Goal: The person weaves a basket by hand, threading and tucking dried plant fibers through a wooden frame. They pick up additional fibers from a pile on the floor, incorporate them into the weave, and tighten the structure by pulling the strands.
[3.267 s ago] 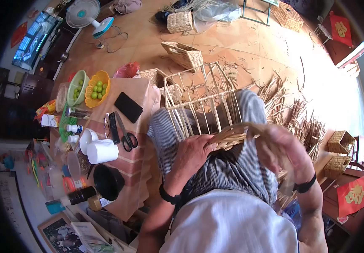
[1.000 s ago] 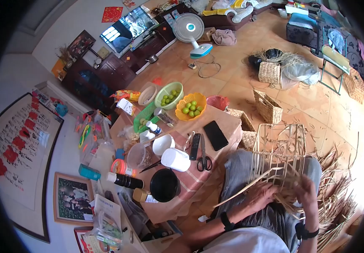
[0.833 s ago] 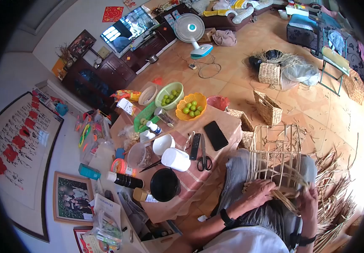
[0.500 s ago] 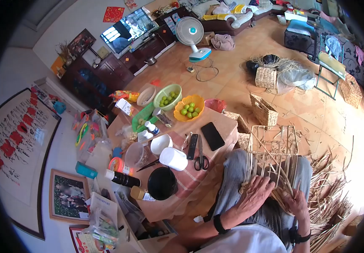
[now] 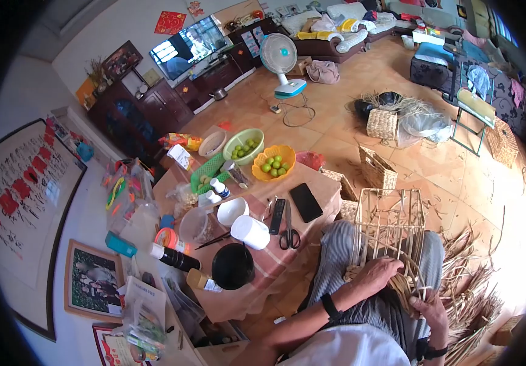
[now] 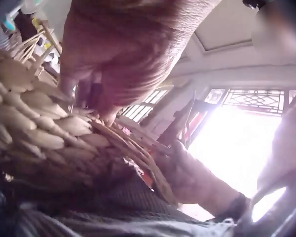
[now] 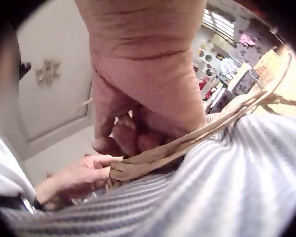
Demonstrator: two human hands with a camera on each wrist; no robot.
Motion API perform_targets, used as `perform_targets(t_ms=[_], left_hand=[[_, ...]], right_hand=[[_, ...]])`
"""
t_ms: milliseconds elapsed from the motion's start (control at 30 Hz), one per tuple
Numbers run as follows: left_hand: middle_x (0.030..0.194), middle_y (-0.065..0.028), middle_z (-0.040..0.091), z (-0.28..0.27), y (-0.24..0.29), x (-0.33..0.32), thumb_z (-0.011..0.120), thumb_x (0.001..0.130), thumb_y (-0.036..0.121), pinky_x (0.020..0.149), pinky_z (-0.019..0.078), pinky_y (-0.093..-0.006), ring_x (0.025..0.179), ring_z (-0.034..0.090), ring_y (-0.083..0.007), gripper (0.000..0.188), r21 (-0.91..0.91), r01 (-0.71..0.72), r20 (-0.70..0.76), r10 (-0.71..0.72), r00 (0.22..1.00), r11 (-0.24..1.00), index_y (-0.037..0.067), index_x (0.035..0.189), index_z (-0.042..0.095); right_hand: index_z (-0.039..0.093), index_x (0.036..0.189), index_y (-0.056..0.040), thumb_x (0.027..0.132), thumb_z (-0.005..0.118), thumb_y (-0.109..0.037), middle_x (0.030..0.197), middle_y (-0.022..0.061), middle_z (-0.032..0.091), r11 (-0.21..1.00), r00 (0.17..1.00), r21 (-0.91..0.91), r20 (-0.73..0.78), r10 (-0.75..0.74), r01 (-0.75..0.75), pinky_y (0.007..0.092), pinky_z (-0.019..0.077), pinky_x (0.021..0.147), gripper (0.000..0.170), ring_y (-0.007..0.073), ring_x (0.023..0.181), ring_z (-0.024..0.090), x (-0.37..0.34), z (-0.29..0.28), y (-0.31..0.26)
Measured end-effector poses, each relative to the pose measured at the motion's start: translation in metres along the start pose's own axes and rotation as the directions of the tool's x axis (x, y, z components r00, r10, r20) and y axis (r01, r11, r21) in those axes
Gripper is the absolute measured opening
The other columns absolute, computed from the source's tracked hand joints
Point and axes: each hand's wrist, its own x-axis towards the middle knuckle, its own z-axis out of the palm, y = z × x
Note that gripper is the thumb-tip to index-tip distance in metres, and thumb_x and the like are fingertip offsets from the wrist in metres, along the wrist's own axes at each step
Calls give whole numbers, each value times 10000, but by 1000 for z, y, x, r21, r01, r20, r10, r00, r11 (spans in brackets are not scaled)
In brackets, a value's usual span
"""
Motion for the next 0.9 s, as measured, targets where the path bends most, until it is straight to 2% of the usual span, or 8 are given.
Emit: perform_targets(t_ms=[133, 200, 300, 400, 533, 667, 733, 900], left_hand=[[976, -226, 710, -5, -4, 1, 658, 948, 35, 831, 544, -490, 967, 710, -404, 201, -37, -34, -38, 32, 999, 999, 21, 1149, 663], [978, -219, 714, -9, -3, 1, 671, 945, 35, 824, 546, -490, 956, 717, -403, 207, -40, -41, -16, 40, 999, 998, 24, 1151, 659], [979, -205, 719, -11, -5, 1, 672, 943, 29, 813, 549, -485, 943, 723, -399, 210, -49, -47, 5, 47, 999, 998, 27, 1152, 654], [977, -192, 723, -11, -5, -2, 667, 941, 25, 807, 552, -477, 942, 725, -395, 209, -56, -42, 24, 43, 999, 998, 30, 1149, 655], [977, -185, 724, -5, -12, -2, 665, 936, 21, 803, 554, -471, 940, 725, -396, 209, -53, -53, 9, 53, 999, 997, 32, 1145, 658], [982, -187, 724, -8, -15, 0, 672, 936, 28, 808, 556, -470, 939, 724, -397, 202, -103, -67, 20, 70, 997, 992, 28, 1138, 664], [986, -188, 725, -12, -13, 1, 677, 934, 33, 813, 558, -469, 945, 725, -396, 199, -91, -67, 29, 70, 997, 994, 29, 1133, 669], [982, -179, 727, -12, -11, 3, 685, 930, 42, 816, 560, -471, 948, 725, -392, 199, -78, -45, 52, 49, 997, 996, 30, 1128, 672]], right_hand=[[632, 1050, -49, 1062, 647, -177, 828, 53, 676, 937, 922, 202, -327, -208, 284, 230, 491, 572, 130, 110, 642, 628, -2, -22, 21], [644, 1158, -50, 1084, 611, -203, 876, 35, 657, 743, 844, 472, -483, -232, 474, 203, 440, 552, 173, 80, 618, 566, 9, -43, 35], [630, 1296, -43, 1092, 605, -254, 885, 3, 635, 542, 833, 634, -457, -312, 551, 199, 382, 516, 294, 60, 567, 458, 17, -58, 56], [597, 1400, -47, 1094, 606, -263, 875, -21, 625, 504, 826, 667, -339, -450, 549, 221, 363, 494, 374, 52, 545, 383, 20, -73, 63], [562, 1455, -31, 1103, 589, -268, 874, -28, 612, 529, 854, 673, -447, -267, 517, 238, 398, 516, 425, 29, 587, 439, 26, -105, 79], [598, 1344, -21, 1095, 583, -275, 1020, 72, 696, 810, 911, 521, -412, -39, 270, 303, 509, 617, 356, 137, 643, 545, 18, -61, 56], [581, 1302, 20, 987, 699, -273, 1089, 126, 709, 973, 959, 173, -260, -108, 156, 326, 561, 824, 447, 178, 898, 687, -6, -29, 40], [616, 1270, 53, 852, 874, -185, 1103, 168, 734, 918, 963, -309, -31, -269, 247, 352, 547, 921, 546, 213, 1027, 705, -4, 35, -8]])
